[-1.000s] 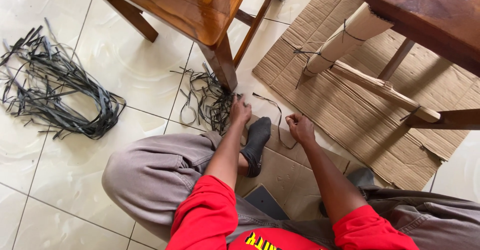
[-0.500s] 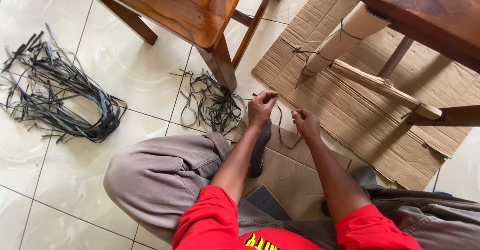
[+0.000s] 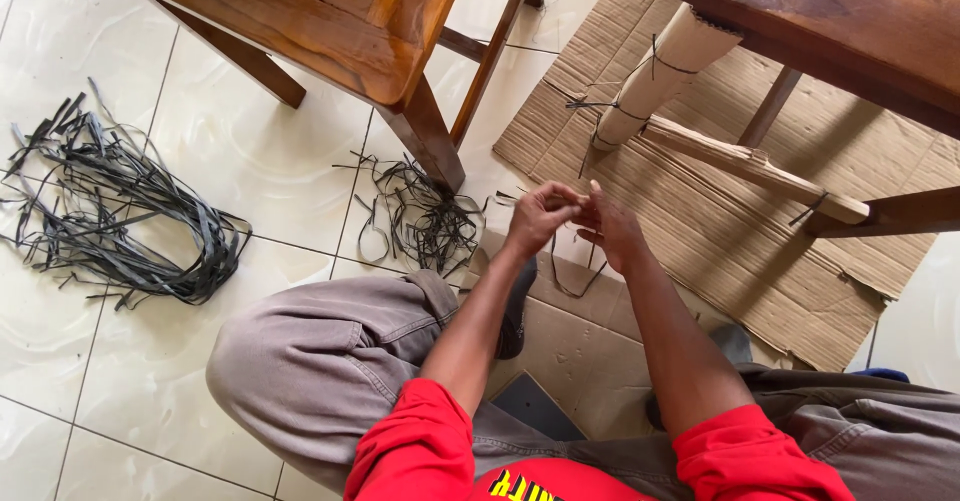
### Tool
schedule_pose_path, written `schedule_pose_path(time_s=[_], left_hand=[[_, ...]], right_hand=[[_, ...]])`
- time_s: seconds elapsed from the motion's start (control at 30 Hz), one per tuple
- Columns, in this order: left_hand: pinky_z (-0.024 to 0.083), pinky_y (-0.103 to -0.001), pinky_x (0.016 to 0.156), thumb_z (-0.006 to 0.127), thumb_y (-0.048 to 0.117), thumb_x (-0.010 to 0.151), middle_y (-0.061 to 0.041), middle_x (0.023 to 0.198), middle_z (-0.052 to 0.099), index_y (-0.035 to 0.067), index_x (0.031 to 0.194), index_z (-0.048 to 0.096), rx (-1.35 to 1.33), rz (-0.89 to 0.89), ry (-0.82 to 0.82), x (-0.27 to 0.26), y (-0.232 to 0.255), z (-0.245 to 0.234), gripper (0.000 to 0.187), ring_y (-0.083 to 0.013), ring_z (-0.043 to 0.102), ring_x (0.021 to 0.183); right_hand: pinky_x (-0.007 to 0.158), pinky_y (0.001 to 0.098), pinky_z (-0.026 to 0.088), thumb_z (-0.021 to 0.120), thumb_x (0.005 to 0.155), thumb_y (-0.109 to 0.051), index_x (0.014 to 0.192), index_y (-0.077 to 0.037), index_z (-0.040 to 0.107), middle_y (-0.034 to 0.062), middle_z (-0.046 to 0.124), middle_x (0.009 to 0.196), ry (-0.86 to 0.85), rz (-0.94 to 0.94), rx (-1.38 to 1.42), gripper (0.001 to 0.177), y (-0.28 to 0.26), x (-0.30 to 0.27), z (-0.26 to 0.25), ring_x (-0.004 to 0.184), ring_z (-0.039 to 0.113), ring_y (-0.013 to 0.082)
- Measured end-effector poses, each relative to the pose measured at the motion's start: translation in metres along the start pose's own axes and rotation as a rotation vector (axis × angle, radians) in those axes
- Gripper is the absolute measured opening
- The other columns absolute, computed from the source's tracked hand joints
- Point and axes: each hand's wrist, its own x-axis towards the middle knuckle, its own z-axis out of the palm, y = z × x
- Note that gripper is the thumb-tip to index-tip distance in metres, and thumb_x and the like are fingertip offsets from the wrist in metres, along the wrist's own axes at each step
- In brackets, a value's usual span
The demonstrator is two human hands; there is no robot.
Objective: Wrapping wooden chair legs with protective plastic strips
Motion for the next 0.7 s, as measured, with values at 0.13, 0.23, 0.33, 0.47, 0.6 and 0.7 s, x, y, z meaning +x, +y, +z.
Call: schedule_pose_path(time_s=[0.13, 0.23, 0.33, 0.47, 0.6, 0.7], left_hand=[[0.061, -0.031, 0.088, 0.076, 0.001, 0.083, -0.007, 0.096, 0.080, 0.015, 0.102, 0.075, 0.222, -0.054, -0.062, -0.009, -0.015, 0.005, 0.023, -0.0169, 0.077, 0.092], [0.060, -0.031, 0.090, 0.074, -0.001, 0.081, -0.006, 0.094, 0.080, 0.015, 0.100, 0.076, 0.272, -0.026, -0.061, -0.012, -0.023, 0.007, 0.026, -0.0153, 0.075, 0.095], [0.059, -0.030, 0.091, 0.074, 0.000, 0.080, -0.003, 0.092, 0.079, 0.017, 0.098, 0.077, 0.252, -0.044, -0.075, -0.014, -0.022, 0.008, 0.025, -0.0093, 0.074, 0.093], [0.059, -0.030, 0.090, 0.074, 0.001, 0.084, -0.005, 0.092, 0.079, 0.017, 0.100, 0.076, 0.296, -0.049, -0.103, -0.011, -0.021, 0.009, 0.023, -0.0132, 0.075, 0.093], [0.059, -0.026, 0.083, 0.078, 0.011, 0.084, -0.006, 0.092, 0.079, 0.019, 0.109, 0.073, 0.318, -0.107, -0.048, -0.013, -0.019, 0.008, 0.027, -0.0106, 0.075, 0.085], [0.058, -0.025, 0.082, 0.077, 0.011, 0.086, -0.006, 0.093, 0.080, 0.018, 0.107, 0.076, 0.327, -0.131, -0.043, -0.008, -0.032, 0.002, 0.021, -0.0101, 0.074, 0.085]], right_hand=[[0.084, 0.0368, 0.059, 0.079, 0.093, -0.038, 0.105, -0.016, 0.077, 0.0019, 0.074, 0.087, -0.012, 0.083, 0.121, 0.026, -0.001, 0.011, -0.004, 0.078, 0.072, 0.0173], [0.082, 0.0364, 0.059, 0.080, 0.093, -0.035, 0.107, -0.017, 0.075, 0.0025, 0.074, 0.088, -0.030, 0.053, 0.156, 0.023, -0.001, 0.009, -0.012, 0.076, 0.071, 0.0158], [0.084, 0.0323, 0.057, 0.081, 0.091, -0.029, 0.105, -0.018, 0.075, -0.0018, 0.072, 0.083, -0.034, 0.022, 0.094, 0.019, -0.001, 0.003, -0.013, 0.075, 0.069, 0.0109], [0.080, 0.0290, 0.059, 0.081, 0.090, -0.018, 0.114, -0.014, 0.074, 0.0038, 0.074, 0.089, -0.025, -0.073, 0.171, 0.026, 0.004, 0.013, -0.019, 0.080, 0.073, 0.0138], [0.078, 0.0237, 0.059, 0.077, 0.092, -0.017, 0.117, -0.017, 0.059, 0.0054, 0.076, 0.104, 0.025, -0.150, 0.288, 0.031, -0.001, 0.015, -0.034, 0.087, 0.077, 0.0157], [0.076, 0.0230, 0.058, 0.074, 0.095, -0.012, 0.116, -0.016, 0.053, 0.0090, 0.077, 0.102, 0.078, -0.191, 0.392, 0.030, 0.011, 0.028, -0.052, 0.087, 0.078, 0.0182]])
